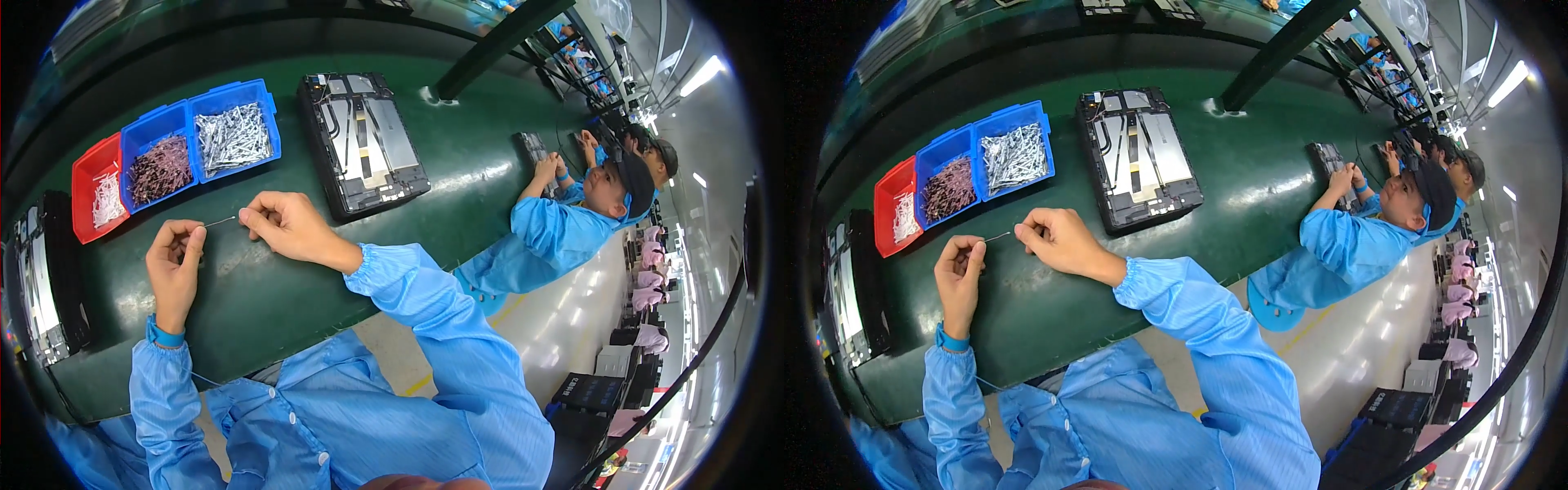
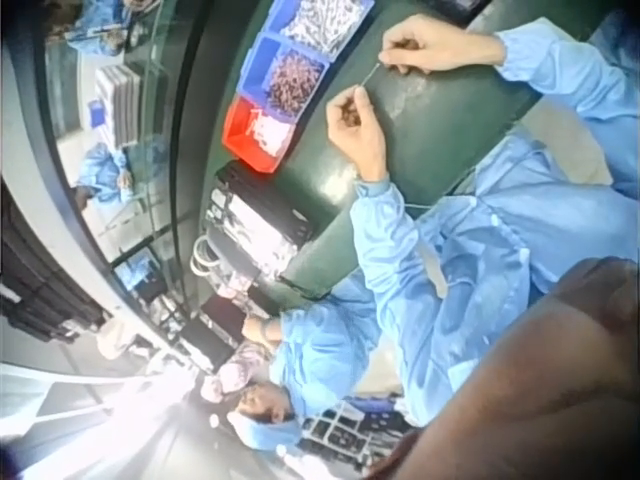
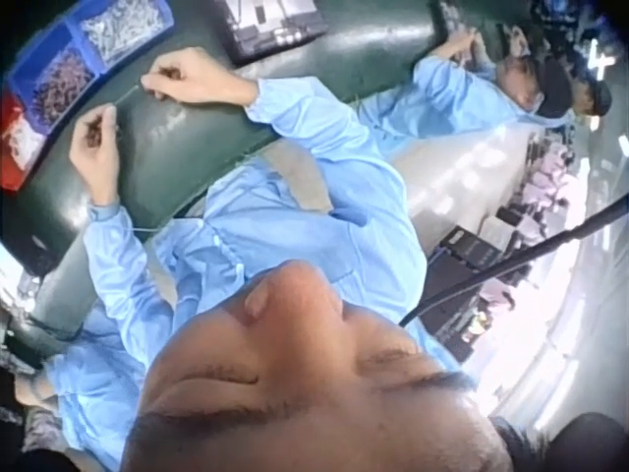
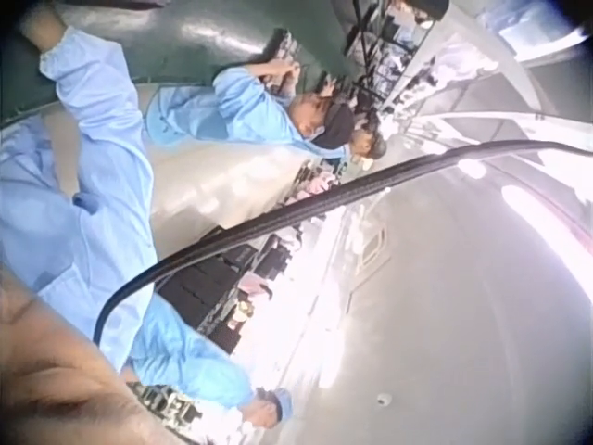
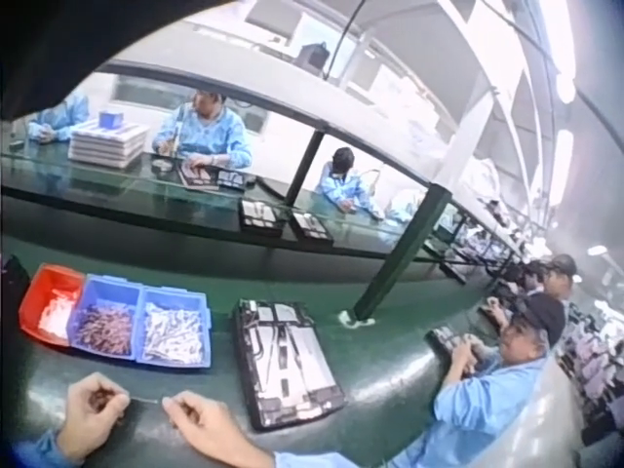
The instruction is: The person assembles tablet components by picking parts from bins, attaching them to tablet frames, applying adhesive strips, and securing side brackets before stacking the assembled units by hand.
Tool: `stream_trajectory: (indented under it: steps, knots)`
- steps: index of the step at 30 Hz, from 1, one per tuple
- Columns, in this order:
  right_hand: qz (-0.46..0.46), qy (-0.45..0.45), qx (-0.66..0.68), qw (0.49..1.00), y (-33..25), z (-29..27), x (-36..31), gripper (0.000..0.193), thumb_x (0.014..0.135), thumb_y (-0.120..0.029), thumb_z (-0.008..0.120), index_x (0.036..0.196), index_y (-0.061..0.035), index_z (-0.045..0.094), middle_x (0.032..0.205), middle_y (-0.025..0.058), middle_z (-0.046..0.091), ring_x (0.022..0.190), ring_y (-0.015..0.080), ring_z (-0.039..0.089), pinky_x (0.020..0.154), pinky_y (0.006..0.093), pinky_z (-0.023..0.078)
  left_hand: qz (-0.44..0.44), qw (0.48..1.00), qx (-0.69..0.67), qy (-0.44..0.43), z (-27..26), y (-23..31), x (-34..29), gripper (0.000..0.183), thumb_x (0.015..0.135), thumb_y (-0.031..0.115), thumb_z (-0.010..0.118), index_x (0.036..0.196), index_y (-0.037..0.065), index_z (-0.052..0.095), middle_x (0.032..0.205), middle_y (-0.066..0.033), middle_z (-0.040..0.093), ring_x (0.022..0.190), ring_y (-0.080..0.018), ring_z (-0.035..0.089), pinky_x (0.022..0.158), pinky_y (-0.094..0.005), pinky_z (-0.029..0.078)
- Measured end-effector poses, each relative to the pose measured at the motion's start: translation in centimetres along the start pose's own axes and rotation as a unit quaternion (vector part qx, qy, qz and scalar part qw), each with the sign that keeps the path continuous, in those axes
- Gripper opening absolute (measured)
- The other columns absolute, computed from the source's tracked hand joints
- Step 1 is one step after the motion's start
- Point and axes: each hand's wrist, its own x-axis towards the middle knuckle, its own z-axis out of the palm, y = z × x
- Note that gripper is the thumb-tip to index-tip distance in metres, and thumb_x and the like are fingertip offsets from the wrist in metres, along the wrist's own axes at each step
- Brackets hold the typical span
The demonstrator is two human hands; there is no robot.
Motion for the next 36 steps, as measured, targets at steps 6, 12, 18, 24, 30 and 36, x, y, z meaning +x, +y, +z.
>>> stream_trajectory:
  steps: [6,12,18,24,30,36]
  knots:
    - [0.013,0.008,0.006,1.0,-0.8,0.1,-0.1,0.025,0.097,-0.021,0.067,0.085,0.0011,0.069,0.068,0.0046,0.07,0.057,0.0056,0.059,0.051,0.0254,0.044,-0.004,1.0,-0.005,-0.001,-0.2,0.0,0.0,0.012,0.097,0.012,0.07,0.101,0.001,0.067,0.087,0.0024,0.062,0.074,-0.0029,0.052,0.065,-0.0185,0.043]
    - [0.003,-0.005,-0.001,1.0,-0.4,0.0,-0.1,0.024,0.1,-0.022,0.066,0.094,0.0011,0.069,0.072,0.002,0.069,0.053,0.0029,0.053,0.046,0.0228,0.04,0.002,1.0,-0.006,-0.001,-0.1,-0.1,0.0,0.011,0.097,0.011,0.071,0.101,0.001,0.067,0.087,0.0025,0.062,0.074,-0.003,0.053,0.067,-0.0187,0.044]
    - [0.004,-0.002,0.0,1.0,-0.6,-0.1,-0.3,0.024,0.1,-0.022,0.066,0.095,0.001,0.069,0.072,0.0019,0.068,0.054,0.0028,0.053,0.045,0.0227,0.04,0.01,1.0,-0.008,-0.002,0.0,0.0,0.0,0.01,0.097,0.009,0.07,0.101,0.001,0.067,0.087,0.0027,0.062,0.075,-0.0031,0.053,0.068,-0.0189,0.045]
    - [0.008,-0.003,0.002,1.0,-0.6,0.1,-0.2,0.024,0.1,-0.022,0.066,0.095,0.0011,0.069,0.072,0.0016,0.067,0.054,0.0027,0.053,0.045,0.0221,0.039,0.01,1.0,-0.012,0.001,-0.1,0.0,-0.1,0.01,0.097,0.009,0.07,0.101,0.001,0.067,0.087,0.0029,0.061,0.075,-0.0028,0.053,0.069,-0.0185,0.044]
    - [0.009,-0.002,-0.008,1.0,-0.7,0.0,-0.2,0.024,0.1,-0.022,0.066,0.095,0.0011,0.069,0.072,0.0011,0.067,0.054,0.0026,0.053,0.045,0.0222,0.039,0.01,1.0,-0.011,0.001,-0.1,-0.1,-0.1,0.009,0.096,0.008,0.07,0.1,0.001,0.067,0.087,0.0034,0.061,0.076,-0.0024,0.052,0.069,-0.0182,0.044]
    - [0.01,-0.004,-0.002,1.0,-0.9,0.0,-0.4,0.024,0.1,-0.022,0.066,0.094,0.001,0.069,0.072,0.0011,0.067,0.053,0.0023,0.052,0.045,0.0221,0.037,0.004,1.0,-0.017,0.002,-0.1,0.0,-0.1,0.009,0.096,0.008,0.071,0.1,0.001,0.067,0.087,0.0038,0.062,0.076,-0.0023,0.052,0.069,-0.0182,0.044]
